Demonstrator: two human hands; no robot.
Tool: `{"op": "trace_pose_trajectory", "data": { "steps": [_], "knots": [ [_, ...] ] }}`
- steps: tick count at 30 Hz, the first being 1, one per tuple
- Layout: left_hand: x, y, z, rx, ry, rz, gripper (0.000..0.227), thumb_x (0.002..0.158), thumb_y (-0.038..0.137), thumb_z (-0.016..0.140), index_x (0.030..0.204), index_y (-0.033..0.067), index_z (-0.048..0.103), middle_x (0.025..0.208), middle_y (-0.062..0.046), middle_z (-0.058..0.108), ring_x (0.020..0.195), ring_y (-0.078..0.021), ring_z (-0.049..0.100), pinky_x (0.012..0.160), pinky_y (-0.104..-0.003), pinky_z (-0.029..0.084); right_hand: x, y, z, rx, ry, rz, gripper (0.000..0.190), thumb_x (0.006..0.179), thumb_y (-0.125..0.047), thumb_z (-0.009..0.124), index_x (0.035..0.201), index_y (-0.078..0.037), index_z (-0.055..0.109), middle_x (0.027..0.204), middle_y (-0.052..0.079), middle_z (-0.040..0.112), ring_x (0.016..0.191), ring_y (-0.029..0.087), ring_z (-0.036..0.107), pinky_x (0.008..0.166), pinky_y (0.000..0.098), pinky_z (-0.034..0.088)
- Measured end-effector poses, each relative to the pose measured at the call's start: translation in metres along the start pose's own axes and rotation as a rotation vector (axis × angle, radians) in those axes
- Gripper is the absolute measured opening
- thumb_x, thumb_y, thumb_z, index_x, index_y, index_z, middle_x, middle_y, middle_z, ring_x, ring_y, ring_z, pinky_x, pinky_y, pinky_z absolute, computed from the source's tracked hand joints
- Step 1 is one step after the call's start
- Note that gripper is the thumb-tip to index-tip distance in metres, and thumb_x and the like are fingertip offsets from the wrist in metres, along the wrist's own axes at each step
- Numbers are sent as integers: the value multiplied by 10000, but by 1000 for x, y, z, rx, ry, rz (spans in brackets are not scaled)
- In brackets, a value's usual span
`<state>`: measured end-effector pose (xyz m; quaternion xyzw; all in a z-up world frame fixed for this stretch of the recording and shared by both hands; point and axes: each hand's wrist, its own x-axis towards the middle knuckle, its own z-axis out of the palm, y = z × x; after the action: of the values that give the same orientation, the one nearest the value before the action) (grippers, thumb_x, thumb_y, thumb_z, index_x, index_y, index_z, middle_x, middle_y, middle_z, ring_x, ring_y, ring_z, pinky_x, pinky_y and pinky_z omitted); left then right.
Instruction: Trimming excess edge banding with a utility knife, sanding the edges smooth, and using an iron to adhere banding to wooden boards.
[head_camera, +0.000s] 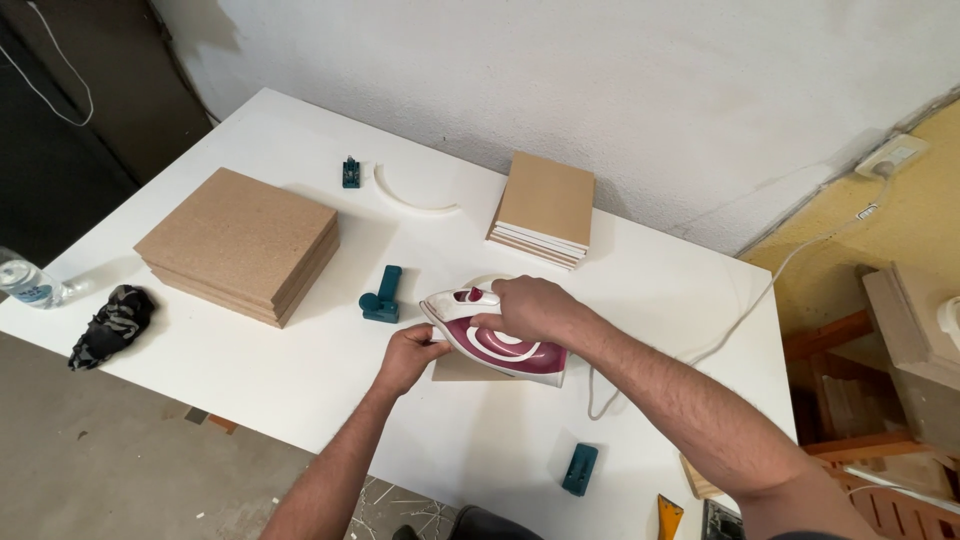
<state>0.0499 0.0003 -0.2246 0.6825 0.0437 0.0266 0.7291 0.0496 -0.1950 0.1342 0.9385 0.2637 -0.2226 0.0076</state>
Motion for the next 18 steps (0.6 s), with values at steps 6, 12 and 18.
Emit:
{"op": "trace_pose_trajectory", "data": {
  "steps": [6,12,18],
  "knots": [
    [-17,51,8,-23,-28,-48,273,800,151,937,1056,144,840,942,-45,789,891,-116,628,881,-342,566,7,-19,0,-9,26,-15,714,954,-627,527,1312,-15,621,1114,282,711,1118,482,680,920,582,561],
    [-35,87,13,-13,-33,-73,243,833,222,918,1063,212,841,971,-30,811,920,-106,644,905,-360,574,14,-33,-1,9,16,-24,748,938,-665,512,1305,-23,625,1107,270,712,1121,483,676,924,596,555],
    [-38,94,11,18,3,-62,246,820,168,918,1054,148,843,957,-70,812,930,-111,615,915,-392,559,16,-35,2,8,30,-46,715,946,-626,531,1296,-10,629,1081,272,714,1090,483,686,893,603,560]
  ]
}}
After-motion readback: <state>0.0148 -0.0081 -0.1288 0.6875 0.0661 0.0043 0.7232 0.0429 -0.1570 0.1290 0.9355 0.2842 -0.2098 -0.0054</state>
